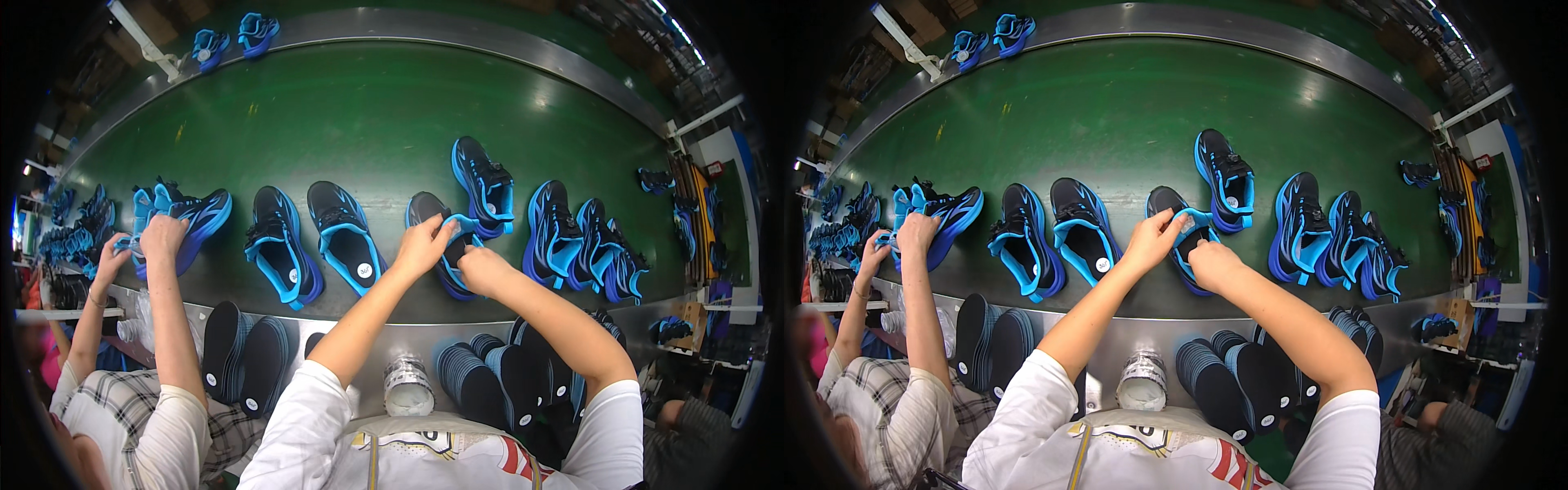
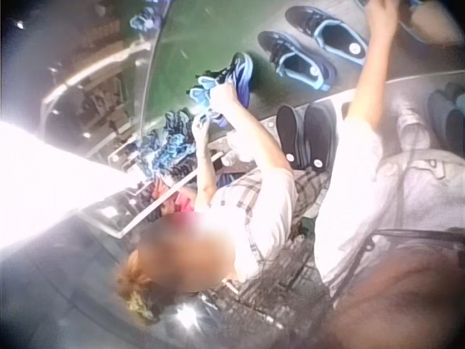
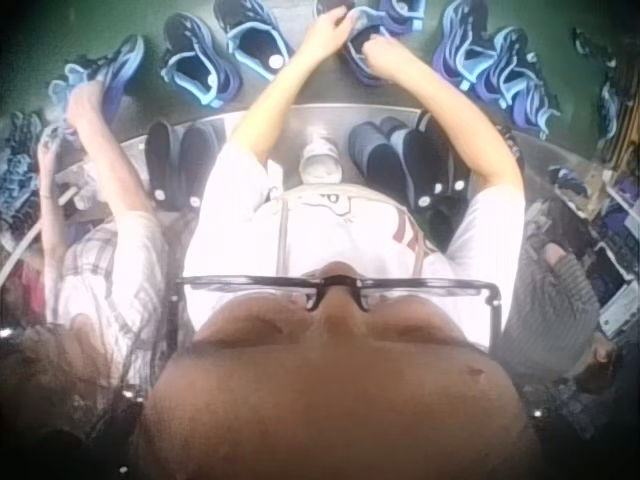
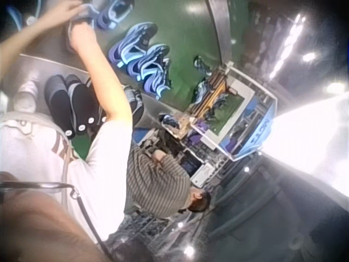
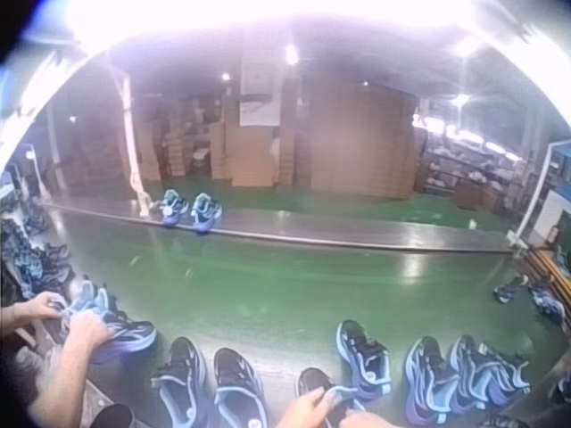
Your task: The person places blue insoles into black and blue sneakers on a production line, then retrieves more insoles from a storage rack and continues the task.
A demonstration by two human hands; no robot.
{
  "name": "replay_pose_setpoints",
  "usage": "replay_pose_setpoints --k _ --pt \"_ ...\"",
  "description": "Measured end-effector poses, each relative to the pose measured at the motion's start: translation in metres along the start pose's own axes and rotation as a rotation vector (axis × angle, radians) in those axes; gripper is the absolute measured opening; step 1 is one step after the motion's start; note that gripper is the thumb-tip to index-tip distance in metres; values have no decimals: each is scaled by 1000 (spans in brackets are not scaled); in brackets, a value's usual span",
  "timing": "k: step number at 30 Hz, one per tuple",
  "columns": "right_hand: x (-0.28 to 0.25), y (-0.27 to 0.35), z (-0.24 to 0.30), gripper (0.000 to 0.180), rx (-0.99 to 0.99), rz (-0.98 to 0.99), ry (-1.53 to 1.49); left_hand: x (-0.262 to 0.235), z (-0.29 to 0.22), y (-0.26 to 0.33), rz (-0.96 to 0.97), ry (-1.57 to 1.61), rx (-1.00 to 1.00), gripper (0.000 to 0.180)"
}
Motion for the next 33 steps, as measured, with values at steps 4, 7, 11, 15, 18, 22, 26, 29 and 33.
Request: replay_pose_setpoints --k 4,7,11,15,18,22,26,29,33 --pt "13 -17 -3 15 -35 -238 -41 8 5 -6 48 -1 75 30" --pt "9 -8 -6 15 -61 -336 -111 7 -3 -2 -11 -67 147 30" --pt "-22 20 -7 12 -127 -429 -222 9 -9 5 -32 -224 249 33" --pt "-35 31 -8 9 -152 -399 -216 11 -6 8 -56 -165 230 32" --pt "-19 23 -13 24 -32 -312 -220 5 -5 8 4 -32 126 32" --pt "-28 24 -17 61 247 -67 -5 7 -13 9 -20 -56 239 31" --pt "-20 10 -15 39 209 35 72 9 -25 5 36 -97 305 32" --pt "-9 7 -17 24 66 32 -14 8 -24 5 38 -57 281 33" --pt "2 13 -6 15 -66 -89 32 15 -13 4 128 82 65 35"
Point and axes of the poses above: each hand's wrist, its own y-axis away from the middle knuckle, its own x-axis out of the palm, z = x × y, the point moved 7 cm from there along -y, towards the middle knuckle, and after that the axes turned 12 degrees about x, right-handed, at the moved point
